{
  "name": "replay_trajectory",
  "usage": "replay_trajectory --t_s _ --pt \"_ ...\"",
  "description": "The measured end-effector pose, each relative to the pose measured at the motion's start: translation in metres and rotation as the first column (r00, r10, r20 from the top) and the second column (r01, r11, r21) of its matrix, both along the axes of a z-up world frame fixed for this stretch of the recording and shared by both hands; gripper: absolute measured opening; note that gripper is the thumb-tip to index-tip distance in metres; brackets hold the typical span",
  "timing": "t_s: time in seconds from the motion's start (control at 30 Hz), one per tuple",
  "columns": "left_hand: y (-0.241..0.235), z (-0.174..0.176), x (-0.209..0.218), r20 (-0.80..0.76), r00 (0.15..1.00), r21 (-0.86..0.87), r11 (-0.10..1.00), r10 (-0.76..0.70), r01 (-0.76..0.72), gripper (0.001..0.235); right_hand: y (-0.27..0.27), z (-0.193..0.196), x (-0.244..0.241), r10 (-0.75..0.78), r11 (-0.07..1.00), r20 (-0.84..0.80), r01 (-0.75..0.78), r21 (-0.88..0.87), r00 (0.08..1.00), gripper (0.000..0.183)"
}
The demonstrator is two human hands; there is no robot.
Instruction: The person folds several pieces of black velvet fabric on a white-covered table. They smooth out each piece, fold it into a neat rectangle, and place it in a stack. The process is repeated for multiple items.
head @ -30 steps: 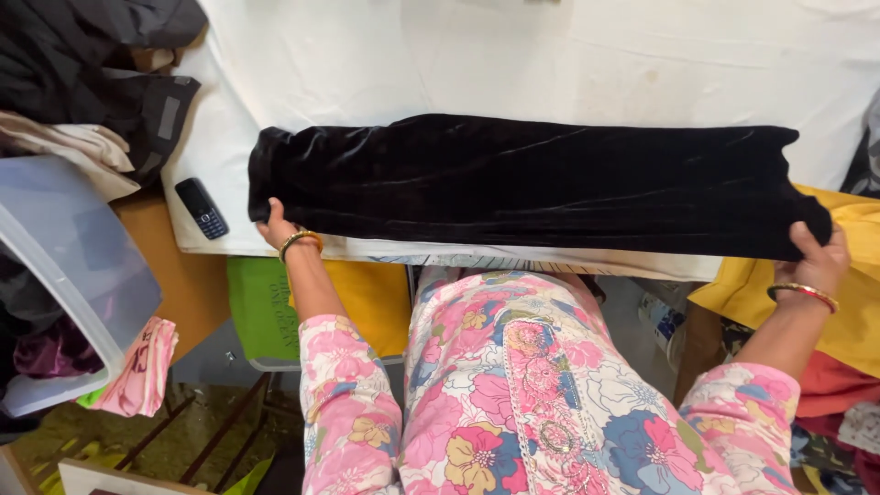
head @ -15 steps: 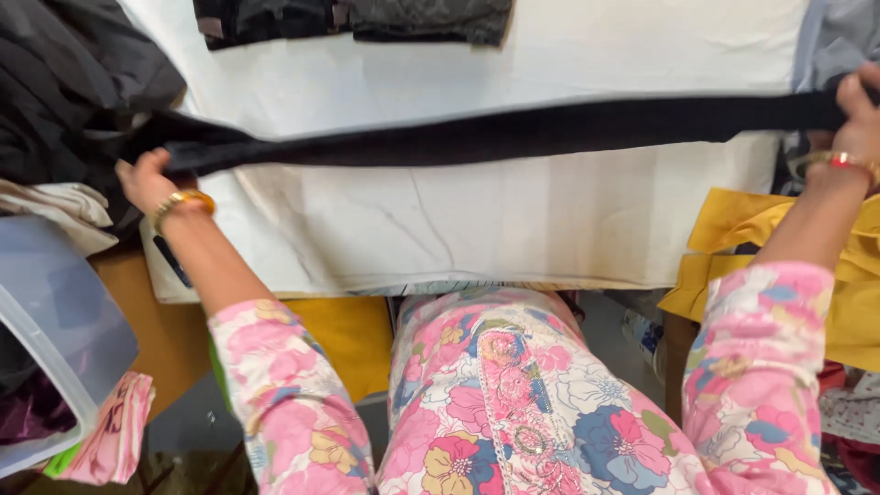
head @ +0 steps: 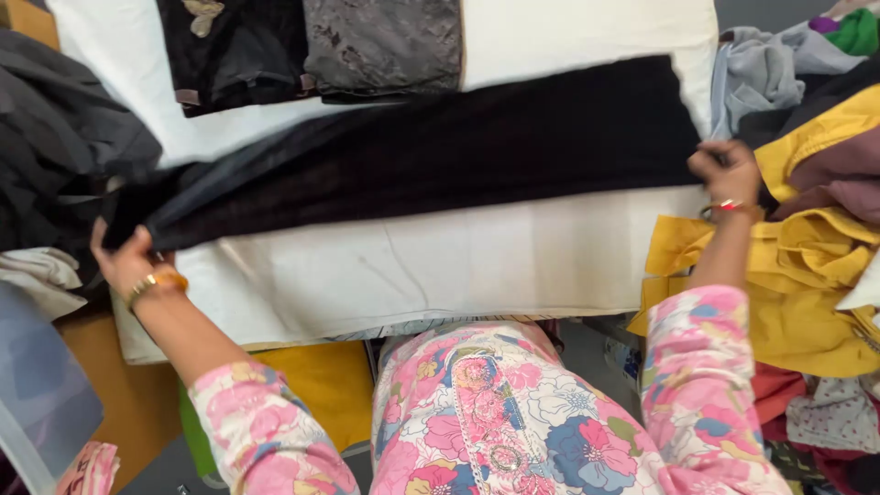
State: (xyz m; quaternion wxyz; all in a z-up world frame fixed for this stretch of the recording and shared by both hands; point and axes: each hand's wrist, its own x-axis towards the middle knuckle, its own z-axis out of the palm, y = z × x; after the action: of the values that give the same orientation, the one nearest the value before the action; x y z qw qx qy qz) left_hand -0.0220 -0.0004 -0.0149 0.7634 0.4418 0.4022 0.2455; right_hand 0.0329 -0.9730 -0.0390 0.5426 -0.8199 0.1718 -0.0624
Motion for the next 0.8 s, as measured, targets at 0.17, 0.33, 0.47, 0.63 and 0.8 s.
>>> replay_trajectory --t_s 0.17,0.33,0.47,0.63,0.8 --pt "0.01 -0.119 -0.086 -0.379 0.923 0.017 0.997 0.07 -0.069 0.068 0.002 -0.118 -0.078 -0.063 0.975 -0.194 0.019 -0.222 0.979 0.032" --pt "-0.007 -0.136 -0.103 -0.395 0.901 -0.05 0.975 0.18 -0.217 0.067 0.013 -0.112 -0.086 -0.302 0.905 -0.294 0.176 -0.387 0.907 0.056" --pt "-0.007 -0.13 -0.094 -0.407 0.906 0.08 0.992 0.119 -0.094 0.056 0.004 -0.081 -0.06 -0.32 0.828 -0.466 0.004 -0.561 0.825 0.049" --pt "0.023 -0.158 -0.094 -0.342 0.936 0.262 0.965 0.088 0.005 0.056 0.001 -0.026 0.0 -0.172 0.962 -0.352 0.08 -0.262 0.92 0.023" --pt "0.014 -0.114 -0.089 -0.325 0.93 0.247 0.965 0.172 -0.093 0.052 0.0 0.011 0.013 -0.034 0.996 0.148 0.047 -0.082 0.988 0.018"
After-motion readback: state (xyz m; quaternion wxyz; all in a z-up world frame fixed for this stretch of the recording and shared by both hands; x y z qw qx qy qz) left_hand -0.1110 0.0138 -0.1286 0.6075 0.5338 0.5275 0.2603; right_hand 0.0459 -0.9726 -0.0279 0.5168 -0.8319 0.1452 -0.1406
